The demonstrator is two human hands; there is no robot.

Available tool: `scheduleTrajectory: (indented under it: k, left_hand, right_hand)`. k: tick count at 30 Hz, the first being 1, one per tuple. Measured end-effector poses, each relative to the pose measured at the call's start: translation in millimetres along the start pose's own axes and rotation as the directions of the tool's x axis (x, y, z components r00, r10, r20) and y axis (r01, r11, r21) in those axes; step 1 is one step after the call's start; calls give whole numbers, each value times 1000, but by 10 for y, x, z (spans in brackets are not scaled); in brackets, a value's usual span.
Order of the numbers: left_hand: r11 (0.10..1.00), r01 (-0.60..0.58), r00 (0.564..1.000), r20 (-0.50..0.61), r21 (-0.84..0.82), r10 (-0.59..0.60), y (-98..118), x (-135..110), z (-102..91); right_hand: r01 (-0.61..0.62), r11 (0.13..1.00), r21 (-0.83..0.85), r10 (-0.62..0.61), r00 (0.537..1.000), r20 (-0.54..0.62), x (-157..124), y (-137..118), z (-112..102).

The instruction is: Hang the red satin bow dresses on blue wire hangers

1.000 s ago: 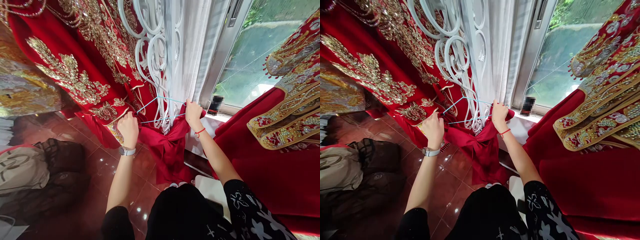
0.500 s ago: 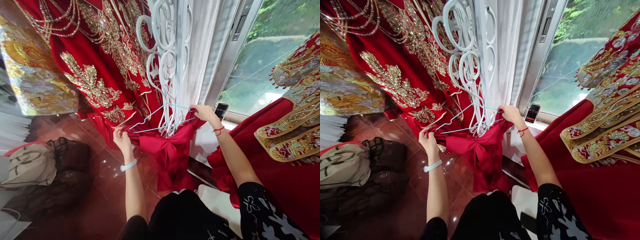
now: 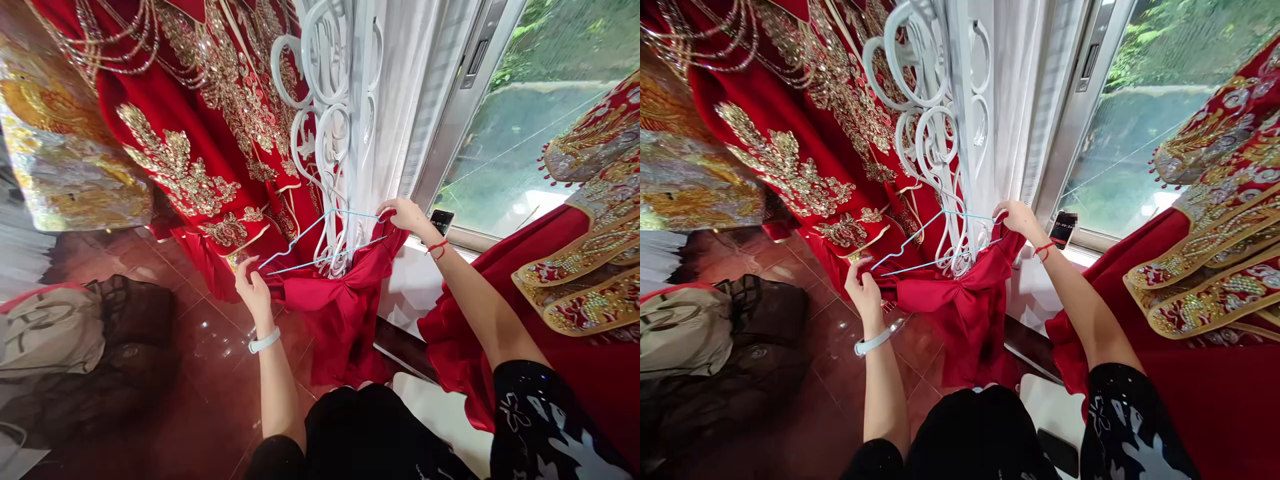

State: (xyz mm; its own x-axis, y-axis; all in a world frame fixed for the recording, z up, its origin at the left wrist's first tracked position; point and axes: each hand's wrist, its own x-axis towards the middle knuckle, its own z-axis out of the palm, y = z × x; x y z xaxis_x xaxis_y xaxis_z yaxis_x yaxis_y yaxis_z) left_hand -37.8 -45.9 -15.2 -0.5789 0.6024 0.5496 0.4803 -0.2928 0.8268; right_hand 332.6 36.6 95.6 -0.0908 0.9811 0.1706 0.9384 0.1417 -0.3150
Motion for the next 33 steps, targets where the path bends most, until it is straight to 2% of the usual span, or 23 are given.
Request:
scheduleTrajectory:
  k: [2, 4, 8, 10, 17, 24, 28, 31, 33]
  left_hand:
    - [999, -31, 1000, 4, 32, 31, 19, -15, -12]
    - [997, -38, 999, -1, 63, 38, 34, -24, -29]
    - [995, -33, 999, -11, 90, 34, 59, -51, -57]
    - [995, -35, 999, -26, 98, 37, 67, -71, -68]
    - [988, -22, 999, -45, 150, 29, 53, -141, -111]
    - [992, -33, 999, -38, 126, 38, 2, -140, -115]
    - [997, -9, 998, -65, 83, 15, -19, -123, -102]
    - [998, 2, 999, -47, 64, 1, -26, -130, -99]
    - [998, 5, 999, -39, 57, -3, -28, -141, -97]
  right_hand:
    - [90, 991, 101, -103, 985, 135, 52, 115, -75]
    - [126, 981, 146, -153, 970, 191, 88, 229, -93]
    - [46, 999, -3, -46, 999, -6, 56, 352, 49]
    - [46, 999, -20, -47, 997, -62, -26, 366, 138]
    - [133, 956, 260, -95, 984, -151, -379, 431, 251]
    - [233, 832, 504, -112, 960, -258, -328, 614, 402]
    - [296, 808, 509, -142, 937, -320, -343, 647, 468]
    - [310, 848, 430, -144, 915, -376, -384, 605, 524]
    - [263, 890, 374, -79, 894, -441, -391, 540, 586]
